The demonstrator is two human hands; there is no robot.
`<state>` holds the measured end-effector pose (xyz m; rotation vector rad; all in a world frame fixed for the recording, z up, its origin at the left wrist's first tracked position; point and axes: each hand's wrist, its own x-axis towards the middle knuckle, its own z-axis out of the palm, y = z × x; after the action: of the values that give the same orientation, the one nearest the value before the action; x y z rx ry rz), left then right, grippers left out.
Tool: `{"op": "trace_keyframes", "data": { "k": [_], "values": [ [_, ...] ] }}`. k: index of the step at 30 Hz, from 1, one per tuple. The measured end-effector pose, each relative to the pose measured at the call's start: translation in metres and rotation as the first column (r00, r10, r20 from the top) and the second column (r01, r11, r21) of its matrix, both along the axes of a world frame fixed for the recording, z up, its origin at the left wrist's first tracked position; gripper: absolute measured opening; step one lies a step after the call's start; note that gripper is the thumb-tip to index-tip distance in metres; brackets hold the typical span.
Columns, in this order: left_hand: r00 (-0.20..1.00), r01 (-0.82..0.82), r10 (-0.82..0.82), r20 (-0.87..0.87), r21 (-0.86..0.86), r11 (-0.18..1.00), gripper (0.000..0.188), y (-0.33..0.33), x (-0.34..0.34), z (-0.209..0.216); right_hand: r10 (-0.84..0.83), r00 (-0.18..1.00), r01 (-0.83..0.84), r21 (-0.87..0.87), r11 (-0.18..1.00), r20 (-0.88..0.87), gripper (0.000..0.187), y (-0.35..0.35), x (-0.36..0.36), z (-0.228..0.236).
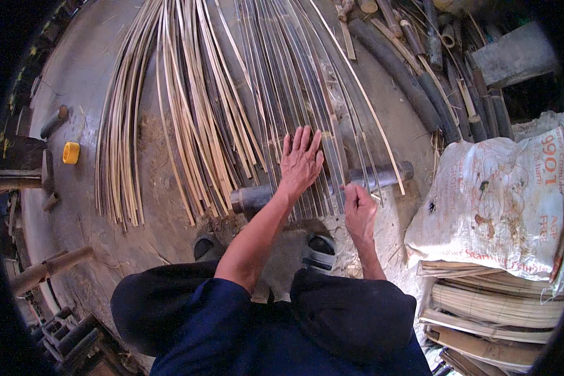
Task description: The person sits on the floor and repeatedly picks up thin bamboo strips, scraping them against a fixed metal tool to smooth or shape them. The person then places the processed strips into a growing pile on the floor.
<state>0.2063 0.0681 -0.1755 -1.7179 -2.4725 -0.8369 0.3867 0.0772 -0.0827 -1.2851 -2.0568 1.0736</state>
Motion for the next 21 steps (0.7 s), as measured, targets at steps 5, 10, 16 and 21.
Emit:
{"op": "trace_keyframes", "data": {
  "k": [5, 10, 16, 21],
  "values": [
    [1.000, 0.013, -0.013, -0.016, -0.023, 1.000, 0.055, 0.006, 0.003, 0.002, -0.059, 0.996, 0.059, 0.001, 0.998, 0.067, 0.030, -0.013, 0.005, -0.037],
    [1.000, 0.019, -0.020, -0.013, -0.081, 0.997, 0.054, 0.002, 0.001, 0.005, 0.021, 0.998, -0.021, -0.013, 1.000, 0.053, 0.039, -0.005, 0.001, -0.044],
    [1.000, 0.023, -0.025, -0.015, -0.111, 0.994, 0.056, 0.003, 0.009, 0.004, -0.034, 0.994, 0.006, -0.253, 0.967, -0.107, 0.036, -0.015, 0.014, -0.036],
    [1.000, 0.019, -0.019, 0.024, -0.033, 0.999, 0.056, -0.005, 0.007, 0.004, -0.103, 0.973, 0.038, -0.296, 0.954, -0.206, 0.034, -0.041, 0.019, -0.008]
  ]
}}
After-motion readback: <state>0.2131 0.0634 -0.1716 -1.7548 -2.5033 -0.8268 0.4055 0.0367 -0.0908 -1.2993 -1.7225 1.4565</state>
